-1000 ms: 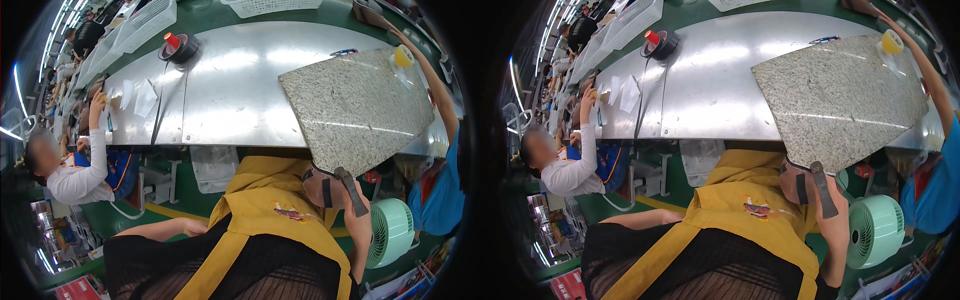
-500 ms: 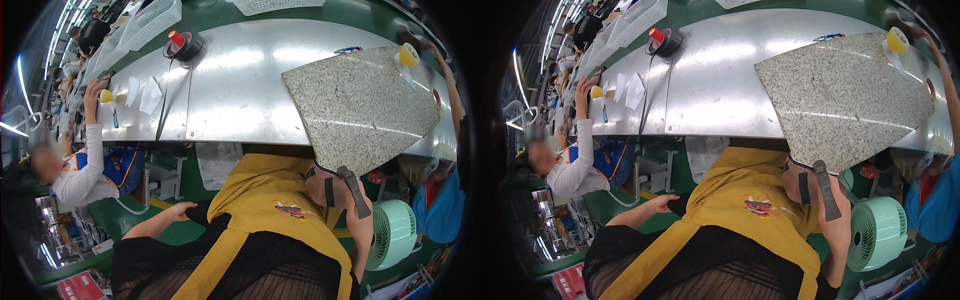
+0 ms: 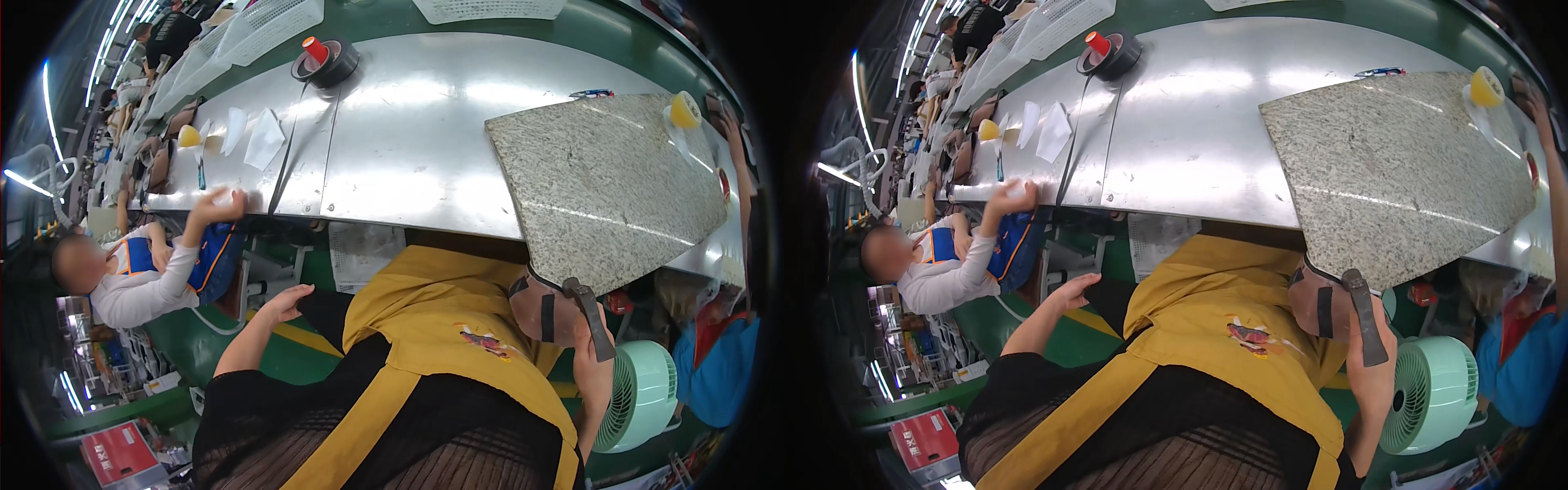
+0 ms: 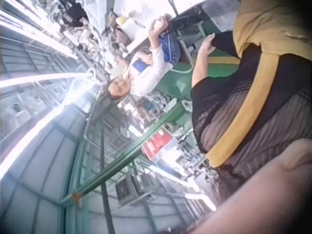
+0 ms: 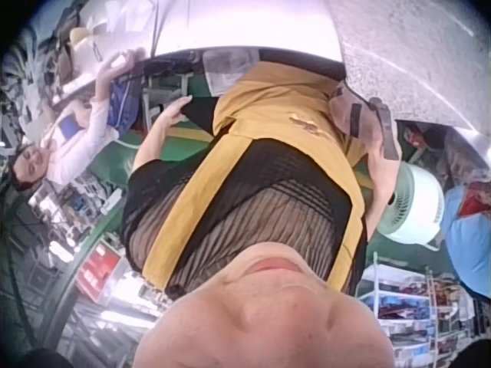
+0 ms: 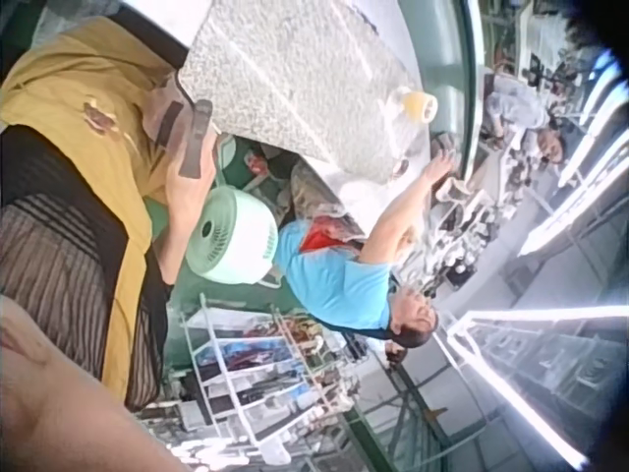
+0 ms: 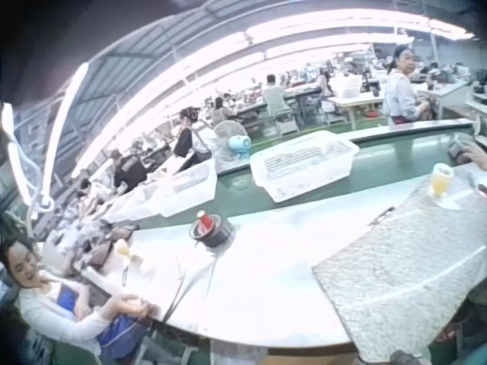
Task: The person assembles a shoe by hand, using a hammer to tap the upper onto the sole and a small bottle to apply adhesive. They repeatedly adjust the shoe's position and inspect the fit while working at a factory assembly line.
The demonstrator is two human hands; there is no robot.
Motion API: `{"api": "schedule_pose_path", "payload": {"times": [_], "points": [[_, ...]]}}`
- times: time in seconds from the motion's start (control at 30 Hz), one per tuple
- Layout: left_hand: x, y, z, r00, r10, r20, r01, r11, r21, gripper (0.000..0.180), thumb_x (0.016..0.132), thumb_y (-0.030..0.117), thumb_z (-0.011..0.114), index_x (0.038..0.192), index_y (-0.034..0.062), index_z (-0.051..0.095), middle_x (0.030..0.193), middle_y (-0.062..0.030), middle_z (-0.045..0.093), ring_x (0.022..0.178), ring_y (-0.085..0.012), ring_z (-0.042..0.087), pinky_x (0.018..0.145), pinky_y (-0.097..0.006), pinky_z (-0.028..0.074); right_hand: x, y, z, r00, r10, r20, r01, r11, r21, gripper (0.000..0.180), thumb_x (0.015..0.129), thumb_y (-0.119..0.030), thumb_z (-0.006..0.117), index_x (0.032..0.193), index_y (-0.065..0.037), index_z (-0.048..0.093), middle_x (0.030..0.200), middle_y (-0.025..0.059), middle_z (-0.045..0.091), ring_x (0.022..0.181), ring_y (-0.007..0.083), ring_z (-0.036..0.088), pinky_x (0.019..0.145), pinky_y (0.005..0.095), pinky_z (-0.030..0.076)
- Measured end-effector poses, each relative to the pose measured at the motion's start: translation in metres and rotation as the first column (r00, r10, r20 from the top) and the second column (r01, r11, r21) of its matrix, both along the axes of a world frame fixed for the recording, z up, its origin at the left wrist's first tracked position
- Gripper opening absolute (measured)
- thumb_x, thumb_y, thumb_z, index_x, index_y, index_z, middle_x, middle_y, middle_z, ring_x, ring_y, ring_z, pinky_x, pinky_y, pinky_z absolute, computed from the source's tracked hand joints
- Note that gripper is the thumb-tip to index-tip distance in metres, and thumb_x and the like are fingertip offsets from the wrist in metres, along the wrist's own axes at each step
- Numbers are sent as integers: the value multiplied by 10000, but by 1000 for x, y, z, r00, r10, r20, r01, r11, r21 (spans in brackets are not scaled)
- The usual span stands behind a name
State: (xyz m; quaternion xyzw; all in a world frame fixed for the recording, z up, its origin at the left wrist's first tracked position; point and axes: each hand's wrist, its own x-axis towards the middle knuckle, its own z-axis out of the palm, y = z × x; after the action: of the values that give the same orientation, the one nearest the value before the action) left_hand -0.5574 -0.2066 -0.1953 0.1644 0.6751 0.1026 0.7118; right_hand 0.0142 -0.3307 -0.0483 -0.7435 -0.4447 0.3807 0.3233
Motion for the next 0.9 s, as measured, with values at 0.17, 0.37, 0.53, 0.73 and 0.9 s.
{"api": "schedule_pose_path", "payload": {"times": [0.17, 0.37, 0.53, 0.73, 0.9], "points": [[29, 8, 31, 978, -76, -194, 71, 997, -33, 146, 901, 255, 648, 966, 134, 599, 866, 59, 615, 795, -81, 613, 706, -280, 524, 0, 0, -2, 1000, 3, -16, -2, 998, 55, 198, 952, -82, 467, 1115, 18, 520, 863, 237, 581, 714, 382, 488, 717, 344, 460], [46, 26, 62, 833, -363, 418, 506, 805, -309, 175, 877, 120, 604, 1006, 4, 628, 1027, -76, 626, 1045, -240, 573, 867, -339, 499, -1, 3, -3, 1000, 26, 8, -26, 998, 58, 196, 950, -78, 466, 1116, 12, 519, 808, 238, 545, 680, 387, 428, 677, 347, 457], [46, 36, 18, -188, -775, -603, 48, -621, 783, 78, 851, 67, 563, 864, -6, 588, 960, -127, 591, 992, -272, 603, 814, -356, 540, -2, 4, 4, 999, 34, 28, -35, 998, 49, 211, 947, -83, 469, 1129, 14, 513, 730, 212, 511, 670, 355, 318, 634, 332, 438], [58, 32, 53, -161, -635, -755, 223, -769, 599, 71, 841, 94, 570, 899, 55, 584, 992, -88, 572, 1021, -256, 590, 809, -348, 529, -7, 4, 2, 998, 26, 49, -31, 996, 86, 218, 949, -94, 463, 1135, 9, 509, 718, 214, 490, 661, 356, 301, 607, 335, 429], [43, 24, 46, -165, -357, -919, 88, -934, 346, 239, 906, 171, 534, 1126, 77, 542, 1194, -56, 539, 1142, -221, 530, 906, -338, 482, -8, 4, 4, 997, 33, 74, -36, 998, 44, 229, 955, -110, 451, 1149, 0, 505, 734, 239, 497, 641, 367, 331, 615, 346, 439]]}}
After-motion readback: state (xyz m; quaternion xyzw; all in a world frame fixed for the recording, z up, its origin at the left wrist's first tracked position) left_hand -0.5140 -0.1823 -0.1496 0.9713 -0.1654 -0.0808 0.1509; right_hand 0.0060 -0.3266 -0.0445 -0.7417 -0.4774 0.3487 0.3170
